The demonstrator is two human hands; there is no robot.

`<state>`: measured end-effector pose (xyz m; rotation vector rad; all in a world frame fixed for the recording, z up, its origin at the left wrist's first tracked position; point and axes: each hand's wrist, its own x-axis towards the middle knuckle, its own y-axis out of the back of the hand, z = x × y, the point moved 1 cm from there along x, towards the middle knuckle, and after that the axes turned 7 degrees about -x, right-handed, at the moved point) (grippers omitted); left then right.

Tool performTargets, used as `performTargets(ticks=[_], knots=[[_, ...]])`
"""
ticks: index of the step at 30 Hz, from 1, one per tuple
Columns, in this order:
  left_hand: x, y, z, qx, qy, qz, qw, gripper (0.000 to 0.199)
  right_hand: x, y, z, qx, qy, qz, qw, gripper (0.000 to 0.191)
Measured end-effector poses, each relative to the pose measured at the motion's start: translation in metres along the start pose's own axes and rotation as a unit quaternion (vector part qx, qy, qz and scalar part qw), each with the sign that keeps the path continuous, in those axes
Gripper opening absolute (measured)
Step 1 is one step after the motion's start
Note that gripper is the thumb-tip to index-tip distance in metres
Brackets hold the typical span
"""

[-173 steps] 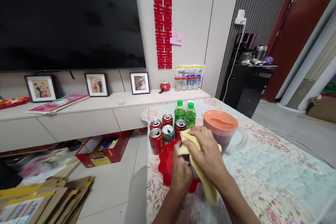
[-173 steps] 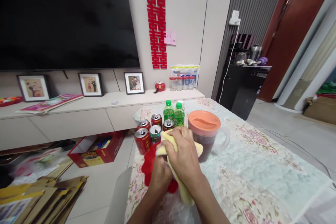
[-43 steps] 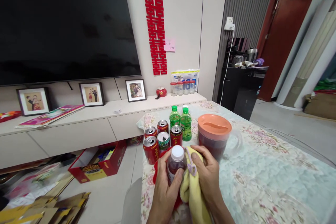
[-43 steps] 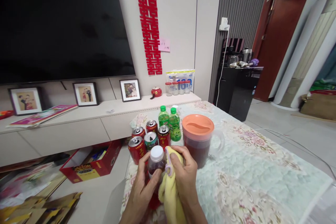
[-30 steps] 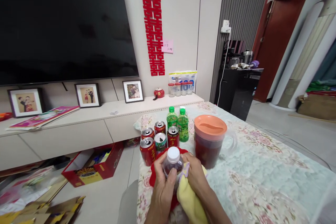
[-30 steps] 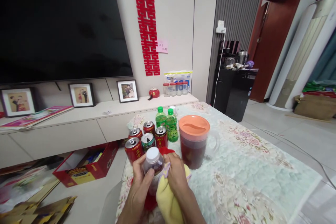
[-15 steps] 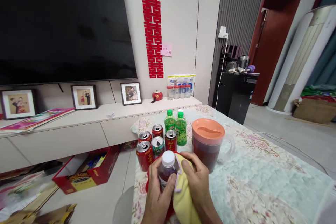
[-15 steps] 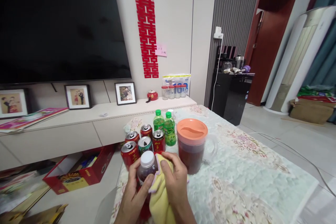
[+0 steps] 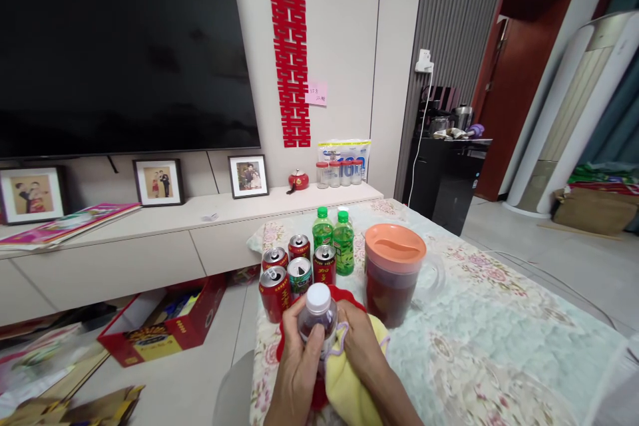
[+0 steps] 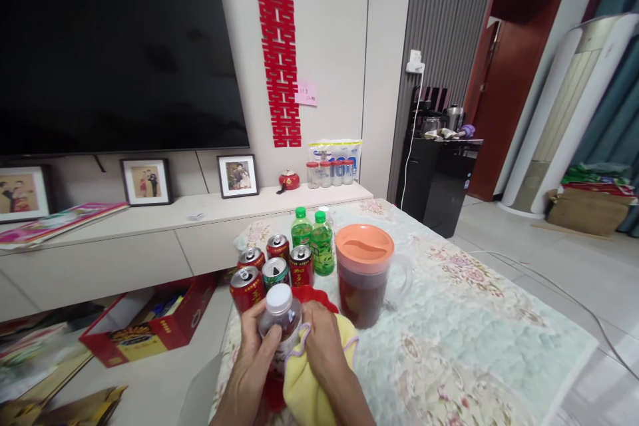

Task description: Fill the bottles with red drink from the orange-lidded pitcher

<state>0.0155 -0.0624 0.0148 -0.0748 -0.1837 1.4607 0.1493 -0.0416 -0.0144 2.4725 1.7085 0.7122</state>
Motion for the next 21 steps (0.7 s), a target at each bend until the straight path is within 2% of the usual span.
performTargets(ticks=[5,9,12,14,16,21], knots=[[0.001,0.002,-0.002,0.024,-0.029,-0.019,0.999,0.062,-0.002,0.006,-0.01,0.016,-0.001,0.017,1.0,0.027],[0.008,0.001,-0.009,0.07,-0.075,-0.002,0.995,0.062,-0.009,0.017,-0.016,0.052,-0.005,0.059,0.997,0.029],[0.012,-0.002,-0.011,0.089,-0.087,0.007,0.992,0.064,-0.014,0.021,-0.019,0.101,0.044,0.069,0.992,0.034],[0.012,-0.004,-0.01,0.081,-0.075,0.008,0.994,0.064,-0.015,0.019,-0.021,0.1,0.08,0.053,0.99,0.037],[0.01,-0.006,-0.006,0.058,-0.053,-0.003,0.997,0.066,-0.014,0.015,-0.022,0.071,0.088,0.035,0.993,0.039],[0.002,-0.008,0.003,-0.001,0.009,-0.024,1.0,0.065,-0.006,0.003,-0.013,0.027,0.028,0.012,0.999,0.044]])
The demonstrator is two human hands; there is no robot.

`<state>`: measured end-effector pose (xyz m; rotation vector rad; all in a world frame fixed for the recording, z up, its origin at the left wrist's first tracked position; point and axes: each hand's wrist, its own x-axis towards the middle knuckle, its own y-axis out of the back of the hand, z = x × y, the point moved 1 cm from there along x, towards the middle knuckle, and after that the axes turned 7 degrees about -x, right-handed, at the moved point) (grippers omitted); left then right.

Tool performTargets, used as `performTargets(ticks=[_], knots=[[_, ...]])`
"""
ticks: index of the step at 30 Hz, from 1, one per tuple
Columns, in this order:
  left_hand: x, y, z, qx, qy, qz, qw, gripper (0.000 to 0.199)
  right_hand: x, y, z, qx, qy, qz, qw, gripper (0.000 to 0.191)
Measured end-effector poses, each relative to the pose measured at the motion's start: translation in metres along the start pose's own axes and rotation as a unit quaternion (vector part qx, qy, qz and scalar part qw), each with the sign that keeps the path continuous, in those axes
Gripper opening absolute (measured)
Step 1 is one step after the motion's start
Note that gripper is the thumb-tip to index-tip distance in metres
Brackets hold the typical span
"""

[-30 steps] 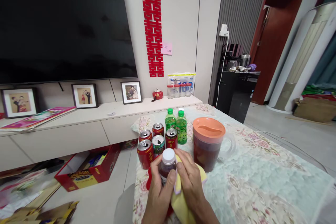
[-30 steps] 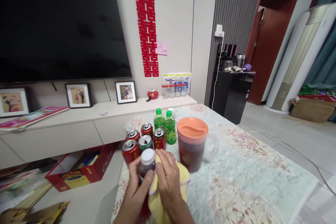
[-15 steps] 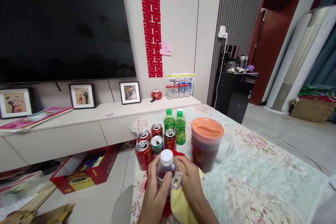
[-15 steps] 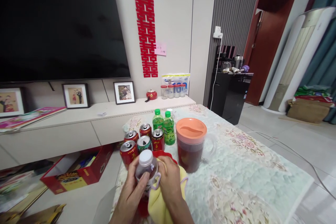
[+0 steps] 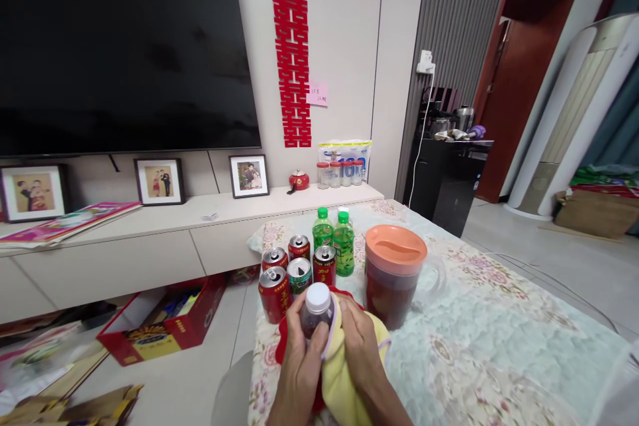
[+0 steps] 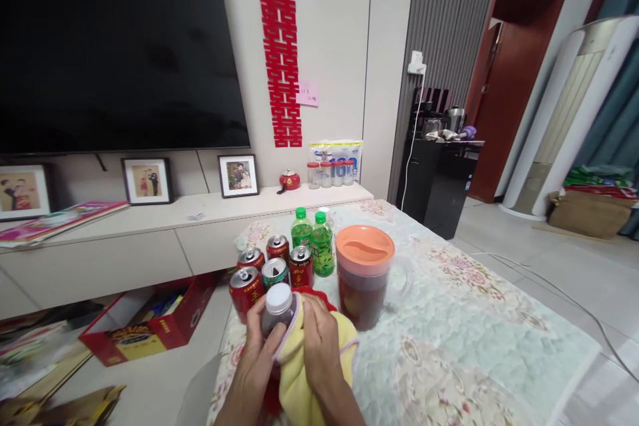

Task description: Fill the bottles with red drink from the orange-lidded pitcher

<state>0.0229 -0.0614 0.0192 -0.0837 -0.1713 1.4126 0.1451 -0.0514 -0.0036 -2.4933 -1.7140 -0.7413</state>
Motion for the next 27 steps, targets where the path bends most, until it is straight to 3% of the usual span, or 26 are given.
performTargets(ticks=[7,12,16,19,22,27], knots=[[-0.003,0.002,0.0,-0.002,-0.01,0.016,1.0,0.071,0.005,-0.003,0.021,-0.053,-0.017,0.0,0.998,0.033],[0.001,0.003,-0.002,0.049,-0.042,0.027,0.998,0.066,-0.001,0.004,0.006,-0.059,0.007,0.045,0.997,0.029],[0.003,0.002,-0.005,0.031,-0.059,0.032,0.997,0.067,-0.01,0.011,-0.007,-0.039,0.081,0.087,0.992,0.028],[0.001,0.0,-0.005,0.021,-0.054,0.03,0.998,0.064,-0.012,0.011,-0.012,-0.051,0.123,0.08,0.988,0.035],[-0.002,-0.003,-0.003,0.032,-0.048,0.025,0.998,0.064,-0.009,0.008,-0.013,-0.042,0.096,0.037,0.994,0.04],[-0.004,-0.003,-0.005,0.0,-0.02,0.014,1.0,0.069,0.001,0.002,0.004,-0.024,-0.02,0.003,1.0,0.046]])
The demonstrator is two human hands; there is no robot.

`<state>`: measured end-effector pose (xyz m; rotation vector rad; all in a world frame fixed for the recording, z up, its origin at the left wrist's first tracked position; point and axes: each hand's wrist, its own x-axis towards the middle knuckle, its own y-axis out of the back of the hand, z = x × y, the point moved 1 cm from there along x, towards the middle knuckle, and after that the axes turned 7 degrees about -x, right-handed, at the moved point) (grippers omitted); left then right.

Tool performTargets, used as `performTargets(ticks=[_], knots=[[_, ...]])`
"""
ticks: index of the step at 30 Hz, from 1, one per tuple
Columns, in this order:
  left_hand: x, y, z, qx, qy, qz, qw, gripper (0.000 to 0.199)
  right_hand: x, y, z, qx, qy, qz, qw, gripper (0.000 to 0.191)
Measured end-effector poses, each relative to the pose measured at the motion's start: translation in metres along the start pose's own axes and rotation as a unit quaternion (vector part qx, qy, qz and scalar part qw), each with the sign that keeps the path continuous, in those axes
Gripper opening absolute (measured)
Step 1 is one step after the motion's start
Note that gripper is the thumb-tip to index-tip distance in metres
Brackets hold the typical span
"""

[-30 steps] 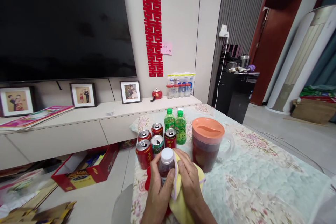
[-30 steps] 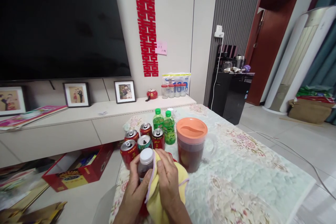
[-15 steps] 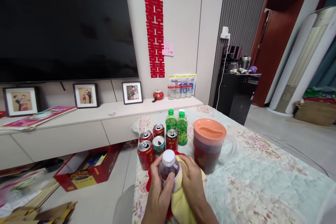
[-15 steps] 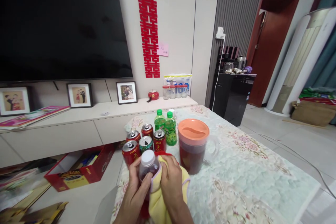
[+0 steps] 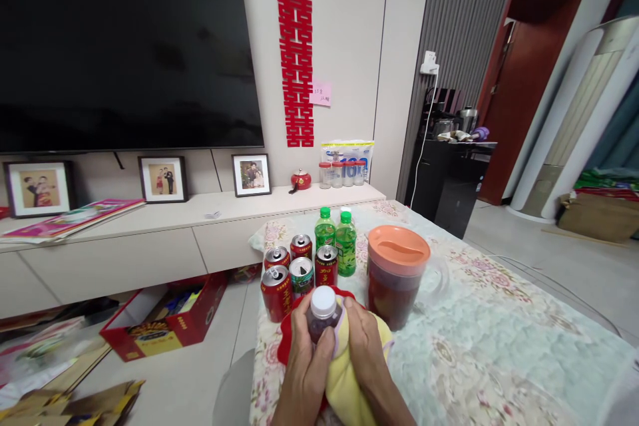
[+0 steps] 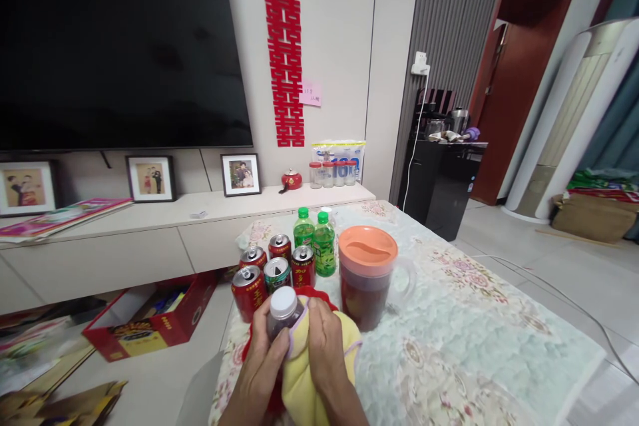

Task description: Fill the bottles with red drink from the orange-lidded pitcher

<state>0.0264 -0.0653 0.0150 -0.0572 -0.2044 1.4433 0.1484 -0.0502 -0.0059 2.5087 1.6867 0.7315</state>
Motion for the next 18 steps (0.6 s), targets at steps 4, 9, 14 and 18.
performTargets(ticks=[4,9,14,18], knots=[[-0.002,0.003,0.0,-0.018,0.025,-0.025,0.999,0.075,0.006,-0.003,0.017,-0.021,-0.004,-0.015,1.0,0.042],[-0.004,0.005,0.004,0.002,0.001,0.001,1.0,0.066,0.005,0.001,0.013,-0.033,0.021,0.008,0.999,0.027],[0.0,0.007,-0.005,0.027,-0.058,0.018,0.998,0.064,-0.004,0.012,-0.006,0.008,0.071,0.04,0.997,0.03],[0.001,0.007,-0.008,0.008,-0.06,-0.001,0.998,0.068,-0.009,0.015,-0.011,0.02,0.135,0.063,0.989,0.032]])
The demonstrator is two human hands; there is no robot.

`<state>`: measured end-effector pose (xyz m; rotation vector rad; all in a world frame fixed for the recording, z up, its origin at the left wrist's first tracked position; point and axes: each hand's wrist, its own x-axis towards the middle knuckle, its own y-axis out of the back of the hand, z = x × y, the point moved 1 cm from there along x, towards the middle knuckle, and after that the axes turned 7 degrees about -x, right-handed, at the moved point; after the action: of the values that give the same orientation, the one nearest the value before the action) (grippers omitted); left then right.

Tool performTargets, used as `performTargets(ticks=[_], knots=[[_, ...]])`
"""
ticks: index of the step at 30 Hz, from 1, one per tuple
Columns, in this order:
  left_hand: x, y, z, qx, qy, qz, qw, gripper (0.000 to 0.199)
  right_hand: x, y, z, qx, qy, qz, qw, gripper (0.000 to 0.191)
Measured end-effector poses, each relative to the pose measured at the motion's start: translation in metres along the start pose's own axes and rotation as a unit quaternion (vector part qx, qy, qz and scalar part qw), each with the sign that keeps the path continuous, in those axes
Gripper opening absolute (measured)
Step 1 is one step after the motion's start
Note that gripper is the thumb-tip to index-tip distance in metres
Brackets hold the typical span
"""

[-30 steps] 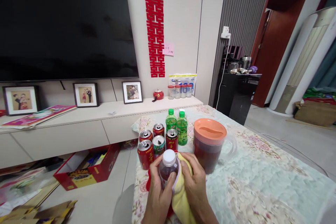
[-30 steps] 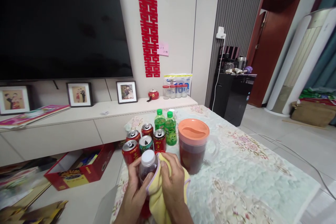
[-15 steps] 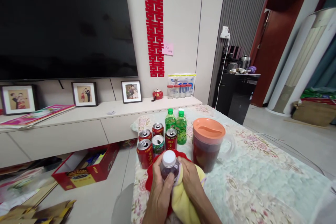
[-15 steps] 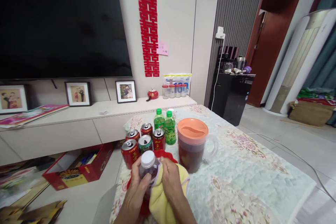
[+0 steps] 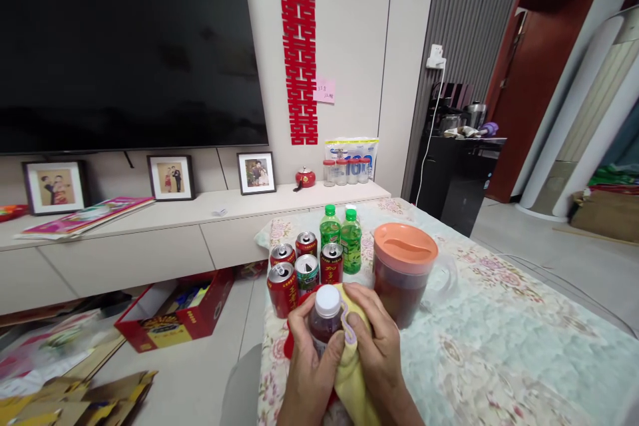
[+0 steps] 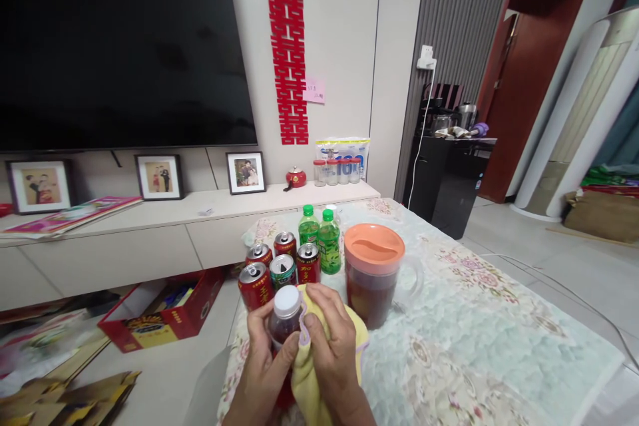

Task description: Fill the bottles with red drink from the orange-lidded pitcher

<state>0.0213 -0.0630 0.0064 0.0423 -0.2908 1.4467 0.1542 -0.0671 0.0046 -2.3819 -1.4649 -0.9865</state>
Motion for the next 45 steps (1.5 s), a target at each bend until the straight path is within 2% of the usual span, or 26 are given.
performTargets(ticks=[2,7,10,13,17,22,25,29,34,38,42,45], knots=[[-0.001,0.0,0.002,-0.002,0.015,-0.028,1.0,0.069,0.0,-0.003,0.001,-0.017,-0.001,-0.015,1.0,0.036],[-0.003,0.0,0.011,-0.006,0.061,-0.075,0.995,0.067,0.004,-0.011,0.01,-0.018,-0.088,-0.066,0.994,0.047],[-0.003,-0.001,0.012,-0.007,0.046,-0.071,0.996,0.067,0.006,-0.012,0.021,-0.027,-0.119,-0.089,0.989,0.045],[-0.003,0.002,0.011,-0.001,0.032,-0.061,0.998,0.068,0.007,-0.012,0.032,-0.045,-0.118,-0.108,0.986,0.035],[-0.003,0.007,0.008,0.015,0.014,-0.07,0.997,0.064,0.006,-0.011,0.032,-0.077,-0.107,-0.083,0.988,0.025],[0.0,0.009,0.006,0.079,-0.05,-0.058,0.994,0.063,0.004,-0.003,0.013,-0.045,-0.085,-0.026,0.995,0.027],[0.003,0.008,0.004,0.094,-0.067,-0.044,0.992,0.065,0.002,0.003,0.001,-0.019,-0.061,0.004,0.998,0.026],[0.005,0.007,0.003,0.079,-0.059,-0.033,0.995,0.068,0.0,0.002,-0.006,-0.022,0.0,-0.018,1.0,0.034],[0.004,0.011,0.001,0.039,0.01,-0.073,0.996,0.077,0.003,-0.006,0.002,-0.022,-0.056,-0.062,0.996,0.042],[0.002,0.014,-0.001,-0.003,0.045,-0.098,0.994,0.081,0.007,-0.009,0.016,-0.021,-0.105,-0.076,0.991,0.039],[0.001,0.012,0.0,-0.004,0.049,-0.077,0.996,0.082,0.007,-0.01,0.025,-0.026,-0.122,-0.07,0.99,0.034],[-0.001,0.009,0.001,0.028,0.022,-0.04,0.999,0.076,0.005,-0.007,0.015,-0.024,-0.104,-0.041,0.993,0.034]])
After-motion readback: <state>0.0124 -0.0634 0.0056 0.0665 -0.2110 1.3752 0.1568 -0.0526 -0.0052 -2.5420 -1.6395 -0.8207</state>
